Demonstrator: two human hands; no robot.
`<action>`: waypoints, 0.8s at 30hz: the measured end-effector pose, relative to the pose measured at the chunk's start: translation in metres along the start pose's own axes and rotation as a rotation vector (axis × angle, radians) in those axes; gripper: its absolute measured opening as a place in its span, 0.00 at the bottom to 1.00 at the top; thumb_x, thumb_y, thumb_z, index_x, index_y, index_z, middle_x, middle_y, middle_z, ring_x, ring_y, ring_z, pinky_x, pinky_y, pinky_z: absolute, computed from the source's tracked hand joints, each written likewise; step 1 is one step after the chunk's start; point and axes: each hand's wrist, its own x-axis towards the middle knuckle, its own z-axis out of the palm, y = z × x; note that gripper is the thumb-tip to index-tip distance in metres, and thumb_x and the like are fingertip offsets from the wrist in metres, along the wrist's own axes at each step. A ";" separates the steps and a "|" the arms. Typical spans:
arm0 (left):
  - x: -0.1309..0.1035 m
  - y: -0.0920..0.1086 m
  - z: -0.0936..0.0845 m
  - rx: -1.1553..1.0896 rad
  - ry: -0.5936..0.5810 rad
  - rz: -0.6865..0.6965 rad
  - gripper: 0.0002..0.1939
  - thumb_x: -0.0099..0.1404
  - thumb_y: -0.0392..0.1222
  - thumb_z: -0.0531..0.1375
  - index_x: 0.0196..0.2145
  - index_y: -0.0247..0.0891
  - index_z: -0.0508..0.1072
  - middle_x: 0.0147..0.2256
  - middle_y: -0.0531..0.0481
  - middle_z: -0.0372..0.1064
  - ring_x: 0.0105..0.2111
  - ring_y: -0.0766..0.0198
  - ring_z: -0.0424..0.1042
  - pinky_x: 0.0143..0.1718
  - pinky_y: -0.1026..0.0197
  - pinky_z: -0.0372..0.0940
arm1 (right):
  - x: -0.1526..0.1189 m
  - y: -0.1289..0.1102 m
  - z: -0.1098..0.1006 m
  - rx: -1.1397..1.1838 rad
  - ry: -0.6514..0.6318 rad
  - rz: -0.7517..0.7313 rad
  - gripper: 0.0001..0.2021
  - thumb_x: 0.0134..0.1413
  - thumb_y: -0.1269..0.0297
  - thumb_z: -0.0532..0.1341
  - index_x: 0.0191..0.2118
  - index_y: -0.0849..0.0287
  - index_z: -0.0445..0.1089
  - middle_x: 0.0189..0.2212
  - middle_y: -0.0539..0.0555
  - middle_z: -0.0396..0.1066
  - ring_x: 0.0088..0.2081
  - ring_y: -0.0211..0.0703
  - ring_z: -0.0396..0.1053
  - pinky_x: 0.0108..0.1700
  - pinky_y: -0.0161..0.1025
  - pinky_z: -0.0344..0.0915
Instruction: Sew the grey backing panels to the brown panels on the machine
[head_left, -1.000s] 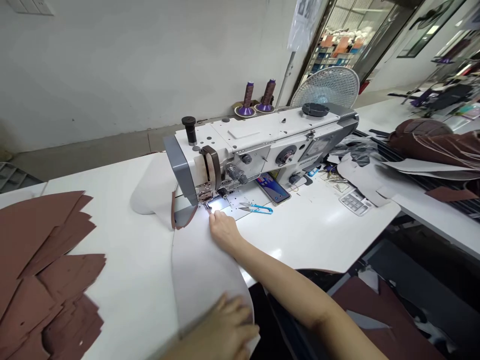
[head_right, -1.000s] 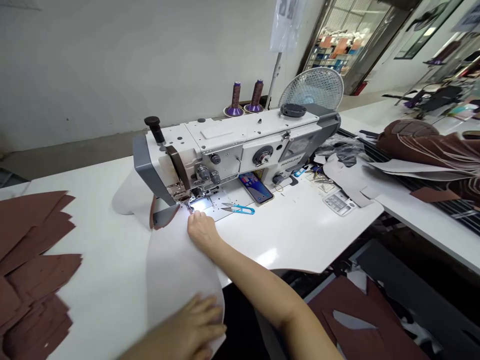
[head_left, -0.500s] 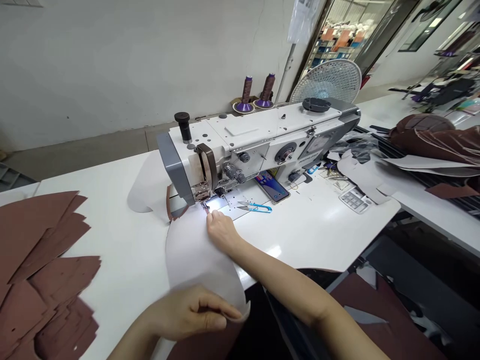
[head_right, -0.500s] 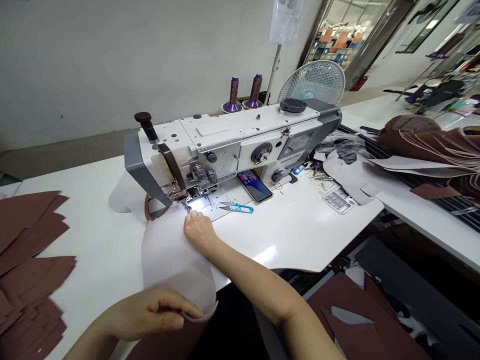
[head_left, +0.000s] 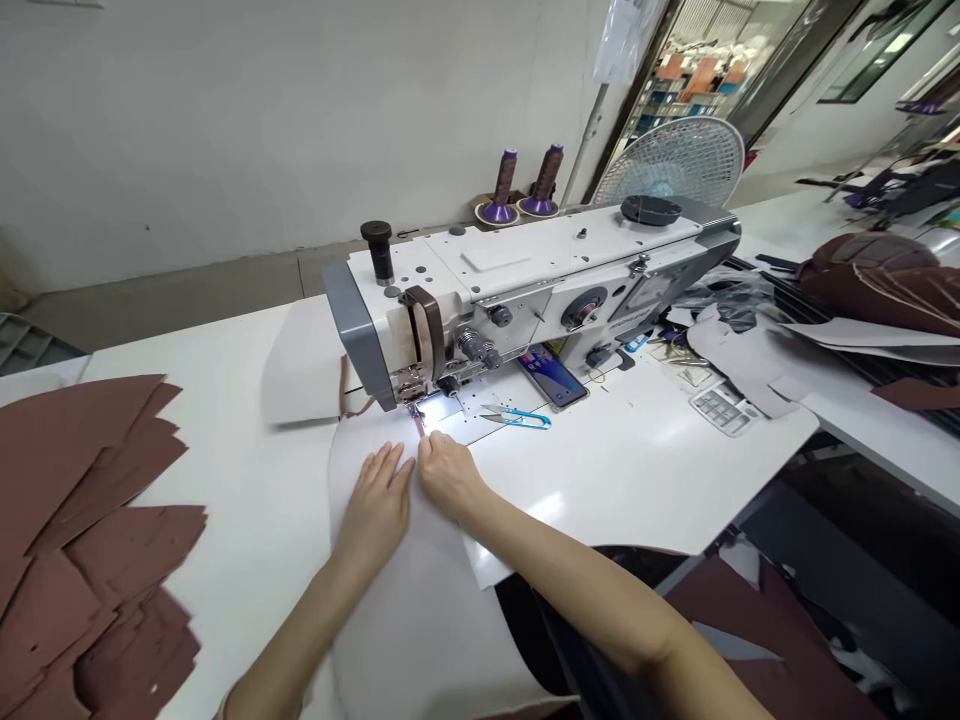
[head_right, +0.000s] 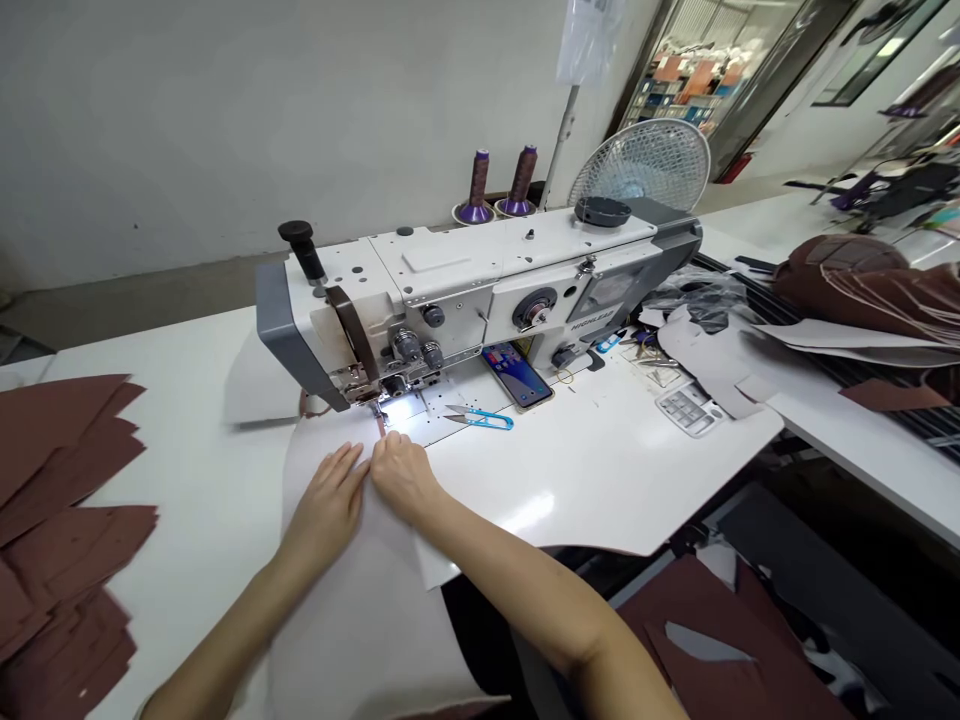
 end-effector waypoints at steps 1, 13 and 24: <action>-0.001 -0.002 0.004 0.059 0.011 0.034 0.19 0.65 0.34 0.46 0.48 0.34 0.71 0.55 0.39 0.65 0.58 0.51 0.59 0.59 0.42 0.56 | 0.000 0.000 0.001 0.002 0.005 -0.002 0.10 0.61 0.77 0.46 0.40 0.65 0.63 0.34 0.61 0.65 0.37 0.46 0.66 0.31 0.37 0.66; 0.015 -0.018 0.008 0.182 -0.007 0.071 0.21 0.63 0.31 0.45 0.50 0.33 0.69 0.56 0.38 0.63 0.60 0.51 0.56 0.59 0.42 0.55 | 0.002 0.002 -0.003 -0.001 -0.027 -0.014 0.12 0.62 0.78 0.44 0.40 0.65 0.62 0.34 0.61 0.66 0.37 0.46 0.66 0.30 0.36 0.66; 0.035 -0.029 0.005 0.210 -0.059 0.049 0.22 0.62 0.31 0.45 0.51 0.31 0.68 0.57 0.36 0.61 0.61 0.49 0.55 0.60 0.42 0.53 | 0.007 0.005 -0.002 0.024 0.009 -0.009 0.15 0.65 0.75 0.41 0.43 0.65 0.63 0.36 0.60 0.66 0.38 0.46 0.65 0.30 0.37 0.63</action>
